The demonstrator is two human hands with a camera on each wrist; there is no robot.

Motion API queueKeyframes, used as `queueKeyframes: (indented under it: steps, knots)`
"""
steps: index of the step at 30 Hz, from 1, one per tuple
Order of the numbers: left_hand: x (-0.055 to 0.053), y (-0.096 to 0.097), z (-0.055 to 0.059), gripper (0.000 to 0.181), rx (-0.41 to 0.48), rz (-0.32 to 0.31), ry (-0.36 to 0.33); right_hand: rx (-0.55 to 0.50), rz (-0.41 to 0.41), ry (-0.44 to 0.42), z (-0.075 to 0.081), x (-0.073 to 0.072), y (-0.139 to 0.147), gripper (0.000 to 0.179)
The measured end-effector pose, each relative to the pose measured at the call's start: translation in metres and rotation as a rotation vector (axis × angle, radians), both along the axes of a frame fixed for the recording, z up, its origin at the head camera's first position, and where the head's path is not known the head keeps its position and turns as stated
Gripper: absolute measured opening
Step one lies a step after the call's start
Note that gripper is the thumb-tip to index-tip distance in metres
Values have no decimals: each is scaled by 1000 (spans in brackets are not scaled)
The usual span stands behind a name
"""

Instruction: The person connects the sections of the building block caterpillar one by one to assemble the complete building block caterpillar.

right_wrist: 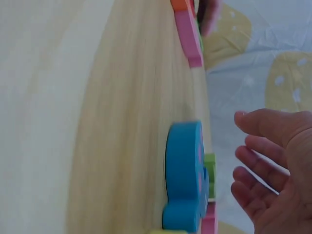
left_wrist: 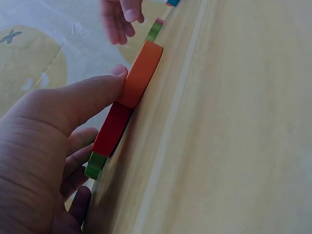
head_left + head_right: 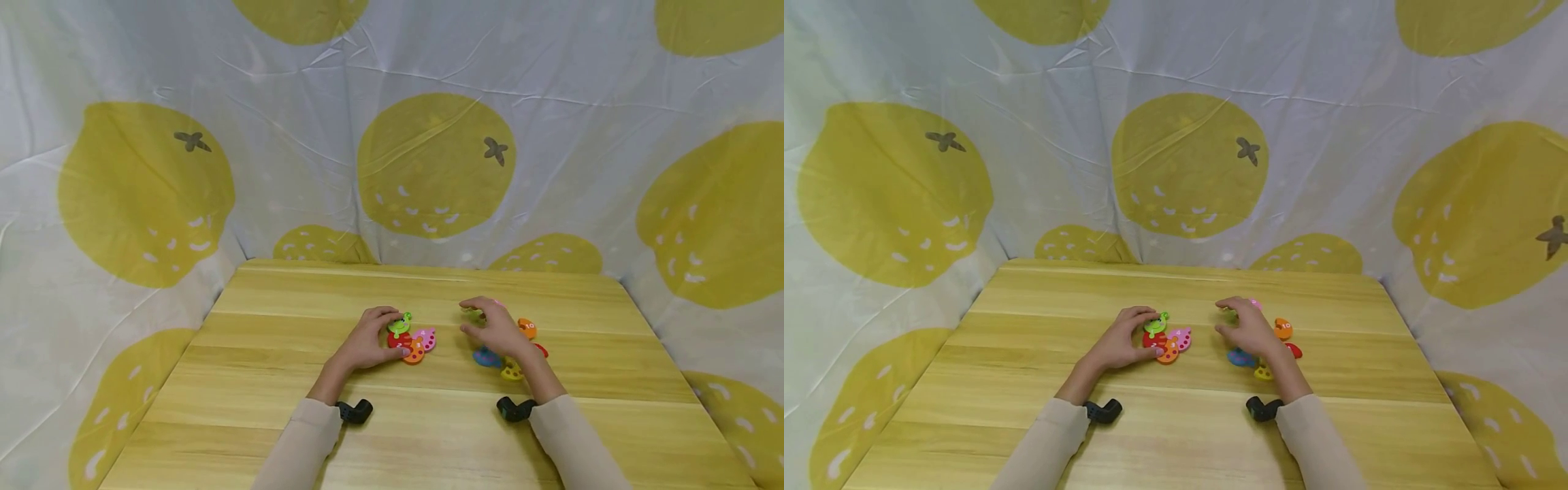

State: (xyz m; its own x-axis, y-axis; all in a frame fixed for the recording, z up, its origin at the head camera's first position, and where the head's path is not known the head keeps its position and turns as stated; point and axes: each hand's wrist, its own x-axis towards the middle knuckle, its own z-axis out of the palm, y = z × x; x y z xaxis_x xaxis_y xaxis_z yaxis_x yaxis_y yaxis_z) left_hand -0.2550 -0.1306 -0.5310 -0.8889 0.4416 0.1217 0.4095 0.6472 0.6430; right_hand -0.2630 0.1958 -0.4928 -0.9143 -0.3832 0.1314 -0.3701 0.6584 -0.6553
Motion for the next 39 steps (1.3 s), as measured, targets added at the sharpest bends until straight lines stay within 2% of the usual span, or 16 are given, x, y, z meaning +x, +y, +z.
queueKeyframes:
  steps: [4,9,19,24,28,35,39]
  knots:
    - [0,0,0,81,-4,-1,-2,63,-42,18,-1,-8,9,51]
    - [1,0,-2,80,-7,-14,11,116,-90,-8,-4,-15,17,55]
    - [2,2,-1,81,1,-25,4,198,-66,9,-11,-22,22,51]
    - [2,1,-1,89,-18,-42,6,193,-80,26,-11,-22,21,49]
    - [2,0,0,87,0,-56,17,176,-82,37,-11,-20,19,48]
    - [0,-1,0,81,-16,-45,9,84,-45,16,-4,-10,11,50]
    - [0,0,1,80,-14,-37,3,19,-20,9,-2,-4,3,45]
